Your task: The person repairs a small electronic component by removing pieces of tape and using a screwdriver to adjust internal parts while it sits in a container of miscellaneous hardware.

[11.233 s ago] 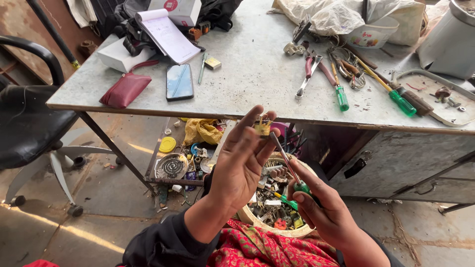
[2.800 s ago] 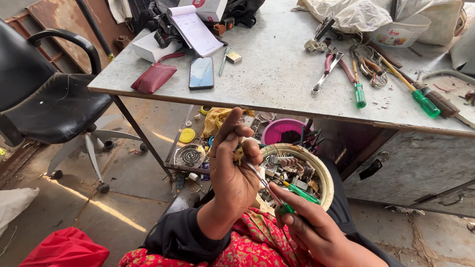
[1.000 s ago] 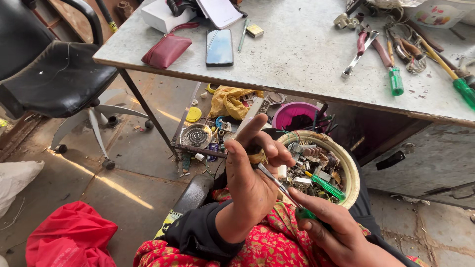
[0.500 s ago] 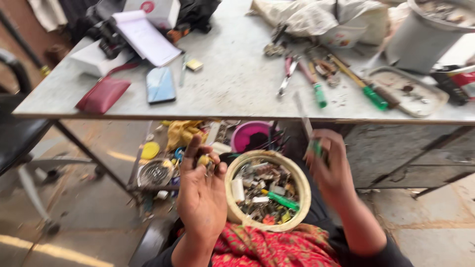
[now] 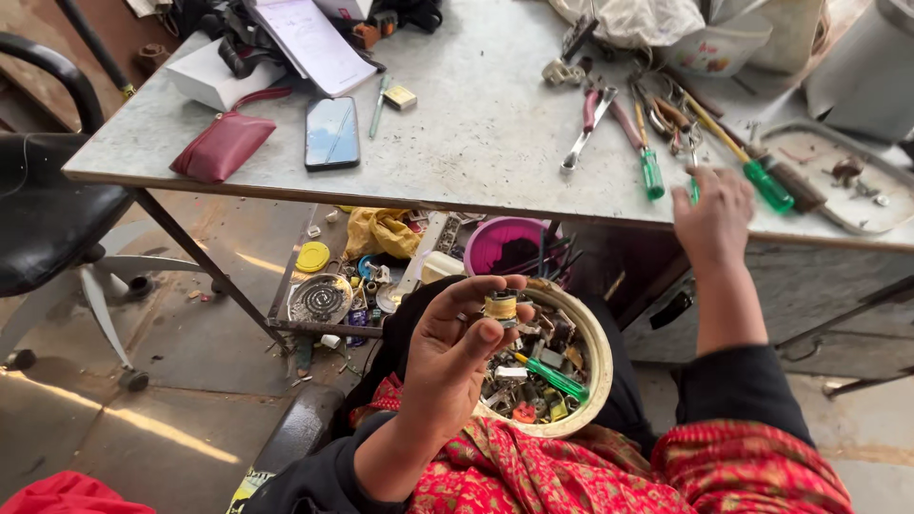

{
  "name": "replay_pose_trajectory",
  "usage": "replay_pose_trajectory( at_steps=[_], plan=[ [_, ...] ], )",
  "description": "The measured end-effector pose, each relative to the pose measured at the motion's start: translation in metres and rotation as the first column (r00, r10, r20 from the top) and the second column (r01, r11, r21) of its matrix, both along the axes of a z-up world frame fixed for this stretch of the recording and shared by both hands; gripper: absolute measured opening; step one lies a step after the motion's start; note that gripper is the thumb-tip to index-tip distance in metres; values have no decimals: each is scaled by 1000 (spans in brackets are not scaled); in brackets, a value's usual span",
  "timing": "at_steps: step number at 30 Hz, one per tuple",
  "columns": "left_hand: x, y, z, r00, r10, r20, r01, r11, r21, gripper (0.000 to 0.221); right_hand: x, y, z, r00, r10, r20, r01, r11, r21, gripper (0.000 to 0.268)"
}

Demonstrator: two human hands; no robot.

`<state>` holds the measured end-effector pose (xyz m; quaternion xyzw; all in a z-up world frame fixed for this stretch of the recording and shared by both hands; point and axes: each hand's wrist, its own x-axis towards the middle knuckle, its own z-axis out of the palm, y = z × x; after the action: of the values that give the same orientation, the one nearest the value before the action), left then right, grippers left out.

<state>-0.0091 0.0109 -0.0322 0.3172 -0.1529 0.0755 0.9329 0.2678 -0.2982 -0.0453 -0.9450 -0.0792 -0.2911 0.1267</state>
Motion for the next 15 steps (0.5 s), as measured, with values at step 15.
replay_pose_trajectory(
  at_steps=[15],
  plan=[
    [-21, -21, 43, 952, 30, 306, -250, 654, 714, 58, -271, 76, 94, 654, 713, 253, -751, 572, 330, 28]
  ],
)
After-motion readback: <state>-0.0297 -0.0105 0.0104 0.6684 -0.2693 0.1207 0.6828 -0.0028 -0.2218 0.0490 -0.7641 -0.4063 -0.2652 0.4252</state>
